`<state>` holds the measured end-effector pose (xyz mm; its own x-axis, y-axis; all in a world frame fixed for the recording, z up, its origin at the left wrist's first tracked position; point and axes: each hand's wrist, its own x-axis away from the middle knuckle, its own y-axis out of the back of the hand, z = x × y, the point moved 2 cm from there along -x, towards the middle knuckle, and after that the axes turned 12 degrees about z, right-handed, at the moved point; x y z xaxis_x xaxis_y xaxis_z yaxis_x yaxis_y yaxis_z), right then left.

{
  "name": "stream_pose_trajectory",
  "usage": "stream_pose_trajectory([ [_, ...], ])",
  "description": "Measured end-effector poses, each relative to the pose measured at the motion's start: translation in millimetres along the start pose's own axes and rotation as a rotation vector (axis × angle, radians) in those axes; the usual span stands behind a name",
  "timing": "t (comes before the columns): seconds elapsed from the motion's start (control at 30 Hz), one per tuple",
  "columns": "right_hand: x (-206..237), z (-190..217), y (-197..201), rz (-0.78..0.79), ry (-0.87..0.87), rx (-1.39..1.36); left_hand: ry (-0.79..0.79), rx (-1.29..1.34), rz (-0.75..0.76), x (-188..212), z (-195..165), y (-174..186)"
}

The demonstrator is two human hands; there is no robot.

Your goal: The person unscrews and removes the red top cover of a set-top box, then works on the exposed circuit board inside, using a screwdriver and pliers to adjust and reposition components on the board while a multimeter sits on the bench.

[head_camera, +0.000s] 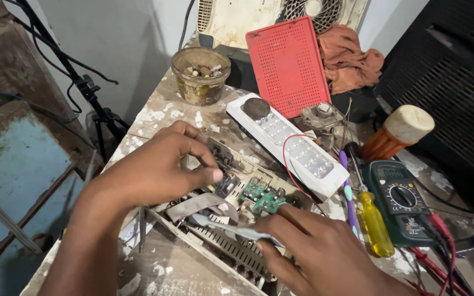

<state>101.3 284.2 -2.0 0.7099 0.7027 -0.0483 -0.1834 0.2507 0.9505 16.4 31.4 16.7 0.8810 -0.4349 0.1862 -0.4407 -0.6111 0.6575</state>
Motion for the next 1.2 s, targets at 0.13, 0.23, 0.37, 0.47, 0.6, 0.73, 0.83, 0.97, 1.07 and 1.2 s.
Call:
stream_pose_trajectory([
  [0.13, -10, 3, 4, -0.034, 0.029, 0.067, -0.033, -0.089, 0.086, 0, 1, 0],
  [0.23, -6, 0, 10, 0.050, -0.019, 0.046, 0.022, -0.109, 0.109, 1, 2, -2],
  [0.37, -3, -5, 15, 0.126, -0.143, 0.025, 0.034, -0.089, 0.117, 2, -2, -2],
  [0.47, -7, 1, 11, 0.006, 0.034, 0.050, 0.037, -0.100, 0.116, 2, -6, 0],
  [0.6, -10, 2, 11, 0.035, 0.011, 0.060, 0.126, -0.109, 0.129, 1, -5, -1],
  [0.73, -7, -4, 24, 0.115, -0.096, 0.024, 0.065, -0.083, 0.122, -2, 0, -1],
  [0.83, -9, -3, 22, 0.046, -0.035, 0.028, -0.023, -0.068, 0.101, -3, 4, -1],
  [0.97, -9, -5, 17, 0.046, 0.013, 0.045, 0.010, -0.064, 0.101, -5, 8, -2],
  [1.07, -1, -20, 32, 0.057, -0.036, -0.124, 0.007, -0.065, 0.106, -6, 8, -2],
  [1.2, 2, -37, 45, -0.017, -0.122, -0.176, -0.083, -0.048, 0.084, -3, 0, -1],
])
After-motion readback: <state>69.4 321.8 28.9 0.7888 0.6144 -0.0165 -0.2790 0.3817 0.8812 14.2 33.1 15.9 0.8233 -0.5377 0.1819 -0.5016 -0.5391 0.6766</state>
